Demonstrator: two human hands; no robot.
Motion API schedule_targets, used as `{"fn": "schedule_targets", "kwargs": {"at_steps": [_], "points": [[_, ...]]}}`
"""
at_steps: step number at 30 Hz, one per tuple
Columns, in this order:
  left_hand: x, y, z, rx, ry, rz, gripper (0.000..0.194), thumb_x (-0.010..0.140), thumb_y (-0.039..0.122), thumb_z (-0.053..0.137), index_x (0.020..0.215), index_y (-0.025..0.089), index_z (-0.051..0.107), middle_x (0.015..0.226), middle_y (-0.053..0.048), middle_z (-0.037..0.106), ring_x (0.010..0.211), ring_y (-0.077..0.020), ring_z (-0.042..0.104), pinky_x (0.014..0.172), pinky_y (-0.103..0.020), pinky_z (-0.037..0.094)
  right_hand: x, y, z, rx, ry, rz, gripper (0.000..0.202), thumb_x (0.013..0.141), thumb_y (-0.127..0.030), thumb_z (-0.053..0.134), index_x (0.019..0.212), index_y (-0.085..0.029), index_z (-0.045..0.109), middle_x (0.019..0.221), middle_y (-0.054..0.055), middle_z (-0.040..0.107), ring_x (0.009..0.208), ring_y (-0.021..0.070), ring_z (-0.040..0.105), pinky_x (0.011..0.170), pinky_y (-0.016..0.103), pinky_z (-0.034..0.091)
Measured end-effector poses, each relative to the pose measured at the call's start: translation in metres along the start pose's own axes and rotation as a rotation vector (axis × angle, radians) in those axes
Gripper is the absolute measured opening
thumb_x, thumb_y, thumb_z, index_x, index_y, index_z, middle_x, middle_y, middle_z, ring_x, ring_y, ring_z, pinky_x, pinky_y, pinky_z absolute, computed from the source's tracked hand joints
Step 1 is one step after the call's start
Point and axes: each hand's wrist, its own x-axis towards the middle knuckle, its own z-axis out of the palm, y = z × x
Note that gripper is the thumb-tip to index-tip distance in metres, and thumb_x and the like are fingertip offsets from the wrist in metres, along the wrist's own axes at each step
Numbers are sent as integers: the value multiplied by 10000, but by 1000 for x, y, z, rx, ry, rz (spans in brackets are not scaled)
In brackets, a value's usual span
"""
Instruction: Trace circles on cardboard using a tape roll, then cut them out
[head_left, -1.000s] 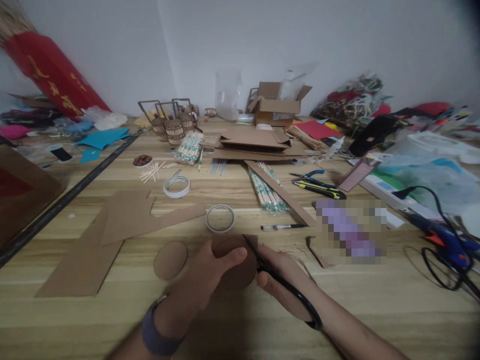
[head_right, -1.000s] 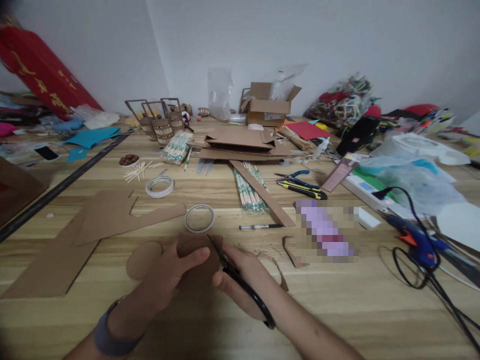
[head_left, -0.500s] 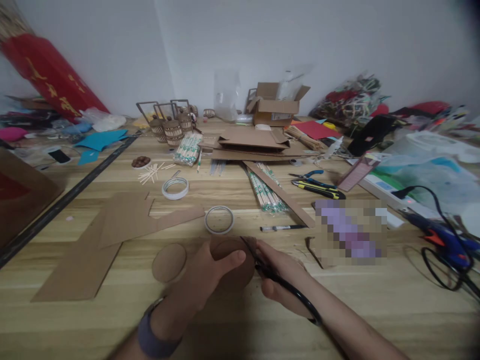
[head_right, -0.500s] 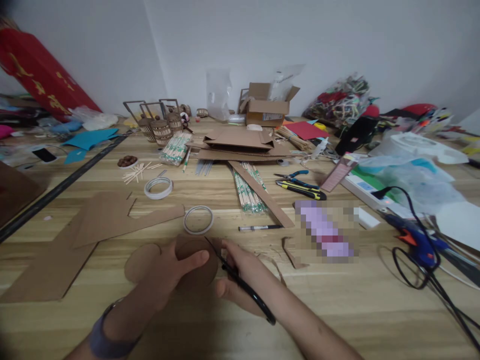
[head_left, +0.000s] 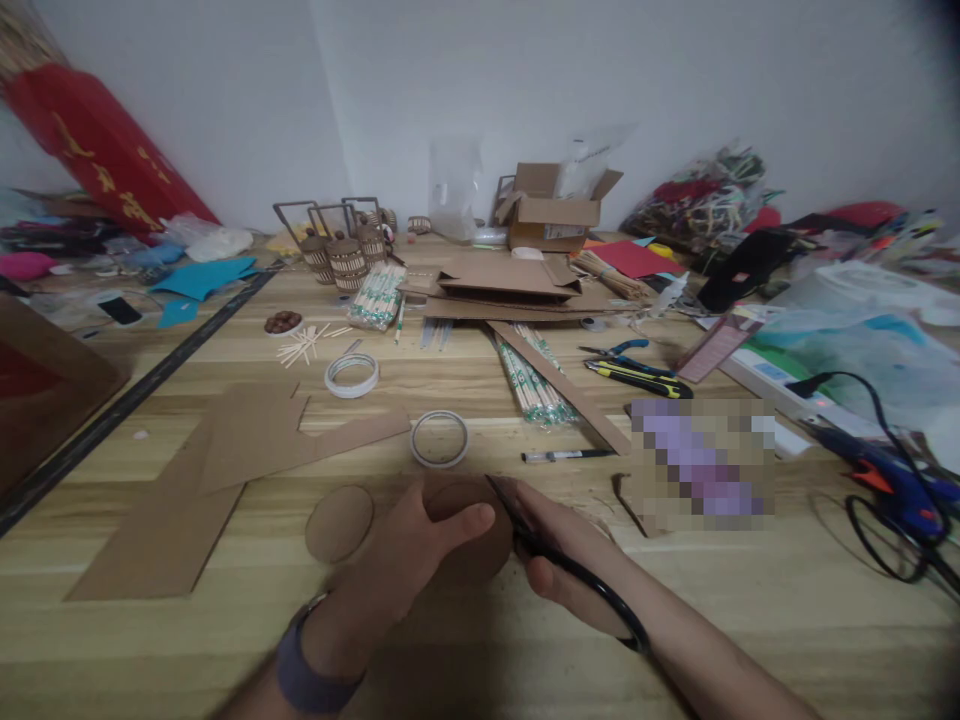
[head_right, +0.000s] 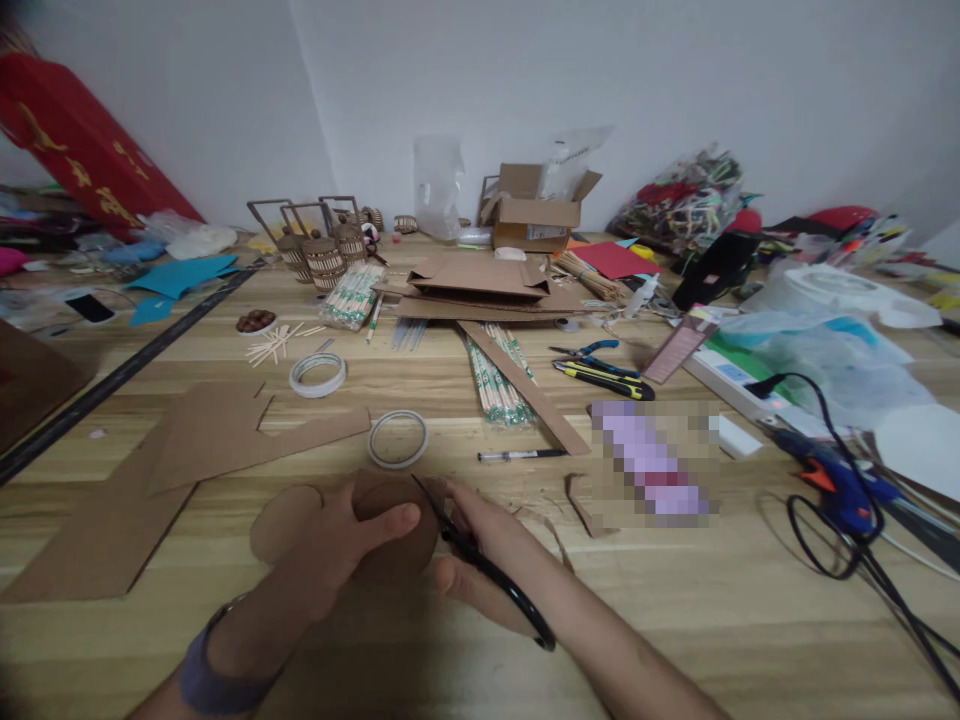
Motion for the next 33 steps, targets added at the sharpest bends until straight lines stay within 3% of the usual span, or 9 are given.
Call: {"fn": "schedule_targets", "kwargs": {"at_steps": [4,7,11,16,21,25,28,30,33], "points": [[2,-2,-1,-23,-34,2,436,704,462,807,1071,242,722,1124,-57,805,1116,-348,709,988,-455,540,1,-7,-2,13,-20,-29,885,851,-886,388,1418,-219,517,903,58,648,752,234,585,745,328,498],[2,-2,-1,18,-14,12,430,709,469,804,1071,251,726,1165,-50,794,1179,-355,676,1018,-462,518,4,-15,-3,-1,-26,-6,913,842,-896,376,1409,-196,525,913,68,667,751,240,598,721,327,502],[3,-3,0,-14,-22,-9,469,690,474,813,1089,250,711,1156,-47,796,1144,-348,693,994,-454,531,5,-20,-3,34,-13,-41,852,879,-862,377,1368,-188,558,1065,102,694,916,271,650,785,320,513],[4,-10,-2,-23,-25,-47,536,682,518,823,1110,227,684,1154,-76,791,1134,-357,697,977,-468,539,3,-19,-2,3,16,-21,814,878,-848,417,1317,-185,594,922,62,692,783,237,636,717,296,510],[3,-10,-1,-34,-27,-58,531,692,507,833,1124,237,684,1161,-59,789,1140,-340,696,991,-458,539,3,-19,-1,-22,31,-8,797,863,-849,450,1275,-191,628,901,56,674,760,229,616,724,299,506],[4,-1,-4,-280,-92,-75,482,682,478,834,1073,231,698,1153,-66,793,1132,-333,707,959,-436,570,0,-11,1,-19,56,55,837,814,-862,519,1296,-185,615,716,2,582,598,186,513,566,271,433],[8,5,-8,-495,-5,-113,446,698,524,786,1005,211,703,1083,-89,806,1058,-340,739,874,-419,610,-1,-5,-3,56,30,77,839,785,-849,577,1310,-196,625,636,-34,500,531,155,437,501,255,368],[9,6,-9,-509,66,-94,462,698,519,789,1026,204,704,1072,-86,808,1060,-339,740,873,-414,611,0,-4,-9,68,122,108,745,834,-797,575,1245,-184,672,638,-26,487,543,154,446,506,257,367],[6,2,-3,-399,49,-59,487,690,479,824,1080,212,705,1107,-80,805,1095,-344,729,912,-439,595,2,-8,-16,71,333,187,582,899,-686,571,1120,-164,699,653,-10,501,593,168,491,548,273,406]]}}
